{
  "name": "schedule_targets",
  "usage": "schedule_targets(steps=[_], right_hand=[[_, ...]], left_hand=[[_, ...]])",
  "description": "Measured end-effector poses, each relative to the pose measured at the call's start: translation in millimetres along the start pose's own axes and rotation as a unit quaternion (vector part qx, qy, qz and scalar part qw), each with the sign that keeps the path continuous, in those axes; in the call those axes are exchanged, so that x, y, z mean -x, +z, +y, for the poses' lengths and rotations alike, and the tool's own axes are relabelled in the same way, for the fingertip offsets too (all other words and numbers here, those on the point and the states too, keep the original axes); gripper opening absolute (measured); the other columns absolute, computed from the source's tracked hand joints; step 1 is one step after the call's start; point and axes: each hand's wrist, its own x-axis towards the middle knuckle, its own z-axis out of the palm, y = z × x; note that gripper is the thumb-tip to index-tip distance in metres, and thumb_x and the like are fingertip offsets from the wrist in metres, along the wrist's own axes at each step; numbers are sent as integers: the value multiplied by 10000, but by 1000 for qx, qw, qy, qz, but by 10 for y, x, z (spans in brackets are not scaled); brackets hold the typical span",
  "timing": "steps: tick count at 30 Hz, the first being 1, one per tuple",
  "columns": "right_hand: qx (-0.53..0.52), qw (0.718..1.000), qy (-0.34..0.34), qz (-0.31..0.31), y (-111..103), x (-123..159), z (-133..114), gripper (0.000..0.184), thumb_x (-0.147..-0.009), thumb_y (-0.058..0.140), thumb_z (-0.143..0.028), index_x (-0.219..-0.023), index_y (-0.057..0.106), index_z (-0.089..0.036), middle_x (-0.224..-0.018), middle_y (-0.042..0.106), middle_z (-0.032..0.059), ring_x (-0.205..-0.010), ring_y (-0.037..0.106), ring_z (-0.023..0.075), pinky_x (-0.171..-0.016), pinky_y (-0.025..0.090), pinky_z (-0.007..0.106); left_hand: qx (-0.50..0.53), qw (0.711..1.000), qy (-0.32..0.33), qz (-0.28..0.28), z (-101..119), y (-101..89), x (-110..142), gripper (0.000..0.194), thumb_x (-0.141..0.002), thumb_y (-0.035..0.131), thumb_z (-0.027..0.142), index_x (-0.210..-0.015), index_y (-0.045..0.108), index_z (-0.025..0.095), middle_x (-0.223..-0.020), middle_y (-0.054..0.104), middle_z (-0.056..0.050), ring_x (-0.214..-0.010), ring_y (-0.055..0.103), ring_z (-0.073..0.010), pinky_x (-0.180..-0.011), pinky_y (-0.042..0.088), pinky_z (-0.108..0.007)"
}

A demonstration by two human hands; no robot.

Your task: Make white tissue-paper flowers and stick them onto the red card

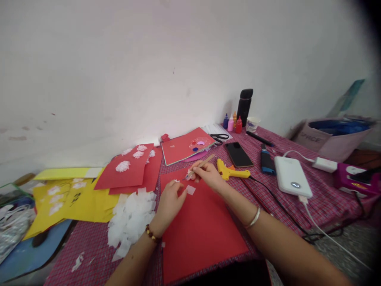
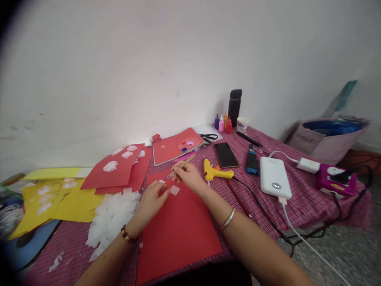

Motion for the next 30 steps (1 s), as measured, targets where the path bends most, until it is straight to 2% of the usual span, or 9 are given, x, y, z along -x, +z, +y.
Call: schedule_targets(steps=[7, 9, 13, 19, 22, 24, 26, 28, 30], right_hand=[[-8, 1000, -12, 12, -42, -14, -81, 156, -739, 535, -308, -764, 538, -155, -520, 576, -34, -432, 522, 86, -430, 403, 193], [-15, 1000, -14, 14, -57, -19, -97, 140, -740, 530, -295, -763, 535, -157, -509, 572, -41, -411, 510, 83, -422, 404, 193], [-27, 999, -18, 17, -81, -25, -140, 93, -744, 514, -256, -749, 526, -164, -490, 567, -51, -371, 481, 75, -403, 397, 189], [-28, 999, -13, 30, -84, -29, -203, 60, -749, 506, -228, -721, 516, -176, -477, 555, -54, -358, 463, 76, -396, 384, 192], [-32, 999, -11, 31, -84, -33, -186, 75, -748, 509, -251, -730, 522, -178, -481, 553, -57, -356, 461, 76, -399, 380, 194], [-41, 999, -12, 25, -72, -22, -170, 99, -743, 518, -273, -740, 531, -175, -491, 558, -54, -360, 464, 74, -401, 378, 193], [-51, 999, -11, 11, -39, 6, -163, 133, -742, 533, -301, -752, 541, -168, -506, 566, -44, -383, 482, 76, -414, 384, 193], [-53, 999, -9, -5, 9, 43, -163, 167, -743, 550, -327, -764, 548, -161, -522, 572, -34, -408, 497, 80, -429, 392, 195], [-43, 999, -7, -16, 63, 83, -160, 187, -743, 561, -345, -763, 549, -159, -536, 575, -26, -419, 498, 83, -430, 389, 200]], left_hand=[[-133, 982, 44, -128, 118, 25, -317, 227, -728, 483, 121, -915, 606, 158, -896, 596, -127, -879, 538, -273, -729, 368, -345], [-122, 981, 33, -149, 100, 62, -381, 239, -702, 491, 97, -900, 607, 163, -875, 608, -114, -838, 554, -253, -694, 365, -323], [-96, 980, 21, -173, 56, 135, -449, 49, -676, 537, 131, -671, 572, 165, -697, 586, -48, -635, 531, -176, -578, 337, -272], [-62, 991, 20, -121, 42, 165, -353, 92, -698, 513, 167, -615, 474, 171, -662, 513, 3, -601, 462, -127, -564, 322, -245], [87, 993, -29, -71, 22, 94, -197, 104, -704, 491, 170, -625, 425, 184, -594, 463, 41, -576, 449, -114, -563, 339, -237], [248, 962, -89, -72, 19, 12, -74, 129, -721, 505, 219, -645, 405, 189, -586, 486, 44, -576, 487, -113, -576, 375, -243], [399, 901, -155, -74, 25, -72, 39, 182, -716, 548, 273, -662, 396, 189, -608, 534, 31, -584, 533, -117, -582, 406, -251], [494, 845, -198, -45, 24, -127, 121, 225, -681, 607, 283, -674, 405, 186, -614, 552, 31, -568, 545, -106, -563, 408, -233], [535, 818, -211, 2, 1, -139, 163, 237, -644, 654, 261, -732, 449, 183, -627, 544, 45, -551, 531, -85, -543, 391, -209]])
